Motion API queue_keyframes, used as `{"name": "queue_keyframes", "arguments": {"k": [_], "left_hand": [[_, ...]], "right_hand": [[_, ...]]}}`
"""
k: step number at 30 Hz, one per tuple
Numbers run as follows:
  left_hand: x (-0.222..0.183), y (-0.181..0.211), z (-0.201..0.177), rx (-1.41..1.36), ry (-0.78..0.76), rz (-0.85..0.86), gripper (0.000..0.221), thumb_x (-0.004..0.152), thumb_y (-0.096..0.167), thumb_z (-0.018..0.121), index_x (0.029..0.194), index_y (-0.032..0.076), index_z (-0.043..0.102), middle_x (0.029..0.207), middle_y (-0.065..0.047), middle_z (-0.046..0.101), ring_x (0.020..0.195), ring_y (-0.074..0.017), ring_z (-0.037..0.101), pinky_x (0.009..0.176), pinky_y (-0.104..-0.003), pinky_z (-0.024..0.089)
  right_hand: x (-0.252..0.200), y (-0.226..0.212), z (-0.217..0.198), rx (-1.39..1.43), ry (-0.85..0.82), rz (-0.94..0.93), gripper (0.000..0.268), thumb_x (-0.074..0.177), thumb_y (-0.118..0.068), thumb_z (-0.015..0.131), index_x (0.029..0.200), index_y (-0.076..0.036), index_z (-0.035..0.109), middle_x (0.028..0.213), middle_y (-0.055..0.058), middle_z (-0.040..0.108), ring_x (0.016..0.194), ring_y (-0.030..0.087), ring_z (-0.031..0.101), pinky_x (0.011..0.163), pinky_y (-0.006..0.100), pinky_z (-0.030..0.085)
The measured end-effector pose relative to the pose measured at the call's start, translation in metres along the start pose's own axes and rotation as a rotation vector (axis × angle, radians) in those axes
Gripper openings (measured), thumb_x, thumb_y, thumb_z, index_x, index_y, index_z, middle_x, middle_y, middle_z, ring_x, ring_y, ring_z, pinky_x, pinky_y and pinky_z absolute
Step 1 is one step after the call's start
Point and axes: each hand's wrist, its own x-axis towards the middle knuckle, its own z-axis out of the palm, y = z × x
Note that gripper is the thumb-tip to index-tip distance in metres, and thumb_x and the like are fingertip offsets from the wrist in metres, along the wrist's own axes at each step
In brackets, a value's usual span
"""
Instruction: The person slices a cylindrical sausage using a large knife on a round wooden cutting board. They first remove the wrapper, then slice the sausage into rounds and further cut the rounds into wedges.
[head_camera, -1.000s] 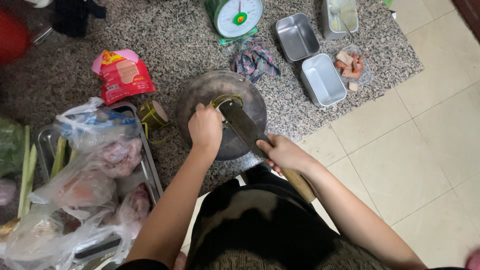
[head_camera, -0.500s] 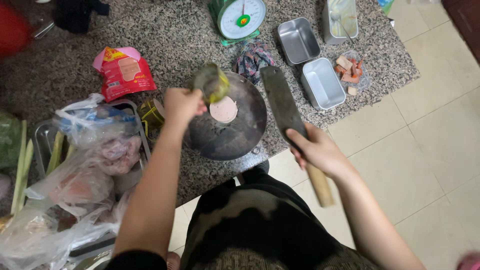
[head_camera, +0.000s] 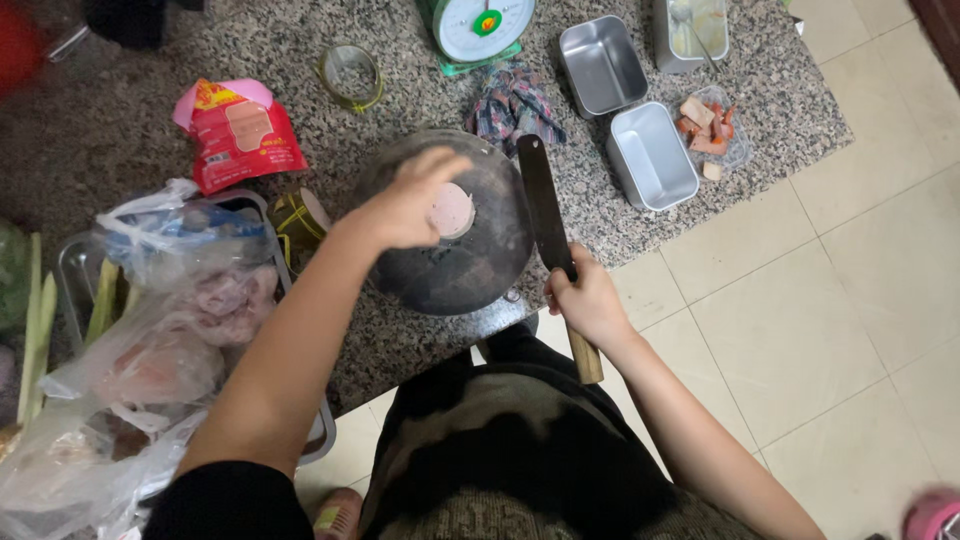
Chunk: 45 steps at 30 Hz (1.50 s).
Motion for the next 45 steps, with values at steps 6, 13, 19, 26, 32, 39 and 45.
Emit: {"name": "queue_keyframes", "arguments": {"k": [6, 13, 19, 26, 32, 39, 45], "left_hand": [[-0.012, 0.016, 0.008, 0.113, -0.068, -0.09, 0.086, 0.056, 0.002, 0.091, 0.132, 0.018, 0.054, 0.136, -0.005, 0.057, 0.132, -0.0326, 0.054, 0.103, -0.042, 0.049], [-0.024, 0.031, 0.058, -0.04, 0.571, -0.521, 0.084, 0.061, 0.031, 0.097, 0.126, 0.001, 0.052, 0.128, -0.021, 0.056, 0.123, -0.039, 0.057, 0.104, -0.046, 0.05], [-0.033, 0.062, 0.075, -0.443, 0.63, -0.815, 0.11, 0.066, 0.04, 0.092, 0.145, -0.002, 0.027, 0.148, -0.028, 0.035, 0.124, -0.0431, 0.056, 0.103, -0.047, 0.049], [-0.047, 0.052, 0.053, 0.06, 0.425, -0.435, 0.115, 0.054, 0.012, 0.095, 0.15, 0.007, 0.033, 0.145, -0.023, 0.04, 0.135, -0.0441, 0.045, 0.11, -0.05, 0.043], [-0.038, 0.029, 0.056, -0.084, 0.431, -0.334, 0.094, 0.056, 0.014, 0.096, 0.135, 0.006, 0.046, 0.138, -0.016, 0.047, 0.13, -0.0405, 0.049, 0.105, -0.047, 0.046], [-0.037, 0.043, 0.076, -0.1, 0.59, -0.39, 0.084, 0.059, 0.011, 0.095, 0.132, 0.007, 0.052, 0.133, -0.015, 0.054, 0.128, -0.0395, 0.053, 0.105, -0.046, 0.047], [-0.04, 0.046, 0.073, -0.139, 0.642, -0.337, 0.091, 0.056, 0.012, 0.097, 0.132, 0.004, 0.049, 0.135, -0.018, 0.049, 0.127, -0.041, 0.051, 0.104, -0.047, 0.046]], "right_hand": [[-0.003, 0.002, 0.006, -0.146, 0.101, -0.145, 0.018, 0.095, -0.008, 0.055, 0.11, 0.0, 0.06, 0.071, 0.011, 0.068, 0.061, 0.017, 0.068, 0.057, 0.033, 0.054], [-0.008, -0.005, 0.024, -0.226, 0.215, -0.234, 0.022, 0.099, -0.015, 0.06, 0.117, -0.003, 0.06, 0.076, 0.015, 0.071, 0.058, 0.02, 0.067, 0.056, 0.036, 0.052], [0.004, 0.014, 0.029, -0.21, 0.118, -0.34, 0.013, 0.102, -0.013, 0.055, 0.108, -0.002, 0.053, 0.087, 0.018, 0.077, 0.075, 0.032, 0.077, 0.067, 0.042, 0.058], [0.007, 0.022, 0.031, -0.406, 0.094, -0.243, 0.026, 0.101, -0.016, 0.054, 0.123, -0.003, 0.051, 0.075, 0.029, 0.069, 0.075, 0.049, 0.07, 0.067, 0.056, 0.054], [-0.002, 0.007, 0.034, -0.463, 0.109, -0.343, 0.035, 0.101, -0.017, 0.051, 0.133, -0.003, 0.046, 0.076, 0.03, 0.069, 0.07, 0.051, 0.068, 0.065, 0.058, 0.052], [-0.001, 0.007, 0.048, -0.701, 0.036, -0.374, 0.029, 0.104, -0.02, 0.05, 0.127, -0.003, 0.048, 0.089, 0.03, 0.07, 0.071, 0.051, 0.068, 0.065, 0.059, 0.054], [0.001, 0.001, 0.044, -0.79, -0.006, -0.354, 0.029, 0.102, -0.02, 0.05, 0.126, -0.004, 0.05, 0.094, 0.029, 0.07, 0.074, 0.051, 0.068, 0.067, 0.06, 0.054]]}}
